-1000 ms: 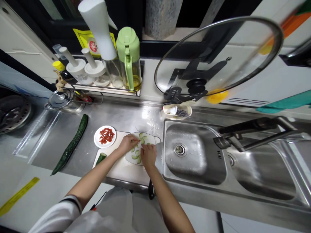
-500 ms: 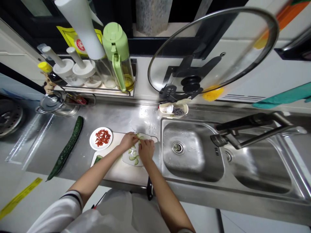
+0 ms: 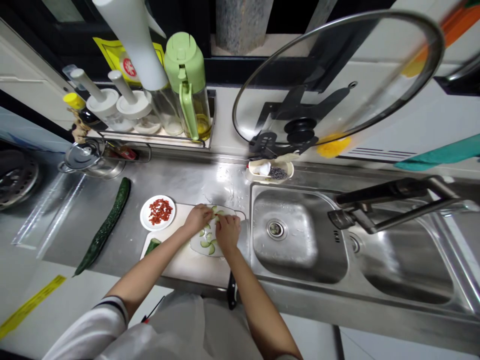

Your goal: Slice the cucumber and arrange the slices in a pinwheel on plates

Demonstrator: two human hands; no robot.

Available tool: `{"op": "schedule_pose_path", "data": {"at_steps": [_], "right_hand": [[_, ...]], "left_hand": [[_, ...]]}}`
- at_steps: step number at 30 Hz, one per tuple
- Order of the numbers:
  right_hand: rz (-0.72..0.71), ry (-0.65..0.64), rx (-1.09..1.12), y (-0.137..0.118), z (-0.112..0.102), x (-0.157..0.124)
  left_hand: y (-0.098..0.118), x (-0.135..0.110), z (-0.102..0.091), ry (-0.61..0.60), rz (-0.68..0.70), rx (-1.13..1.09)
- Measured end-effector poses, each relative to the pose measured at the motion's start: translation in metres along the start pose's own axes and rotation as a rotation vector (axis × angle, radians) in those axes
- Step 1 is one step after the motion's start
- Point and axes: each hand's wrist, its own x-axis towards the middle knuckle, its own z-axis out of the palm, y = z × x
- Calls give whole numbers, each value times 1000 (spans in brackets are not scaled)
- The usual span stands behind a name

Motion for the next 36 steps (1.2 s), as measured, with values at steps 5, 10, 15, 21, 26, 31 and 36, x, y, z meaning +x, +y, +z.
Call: {"op": "schedule_pose_path", "data": {"at_steps": [5,10,15,21,26,31,36], "right_hand": [[-12,30,17,4,-6,-8],[-42,61,43,7,-6,-23],[-89,66,44,3,-4,-38],[-107,1,49,-9,-3,-48],[-83,-64,29,-17,-3,-54],[-79,-68,30,-19,-3,-58],[-101,-51,41,-17,-3,-62]], "left_hand": [[-13,-28,-19,135,-50,-86],[-48,-77,-40,259,-132,-85],[-83,-122,-63,364,-433,49],[-103,-142,-80,426,-615,245],[-102,-134,-82,346,-724,288],[-97,-122,-85,261,-780,325],[-100,-118,-87,237,-772,342]]}}
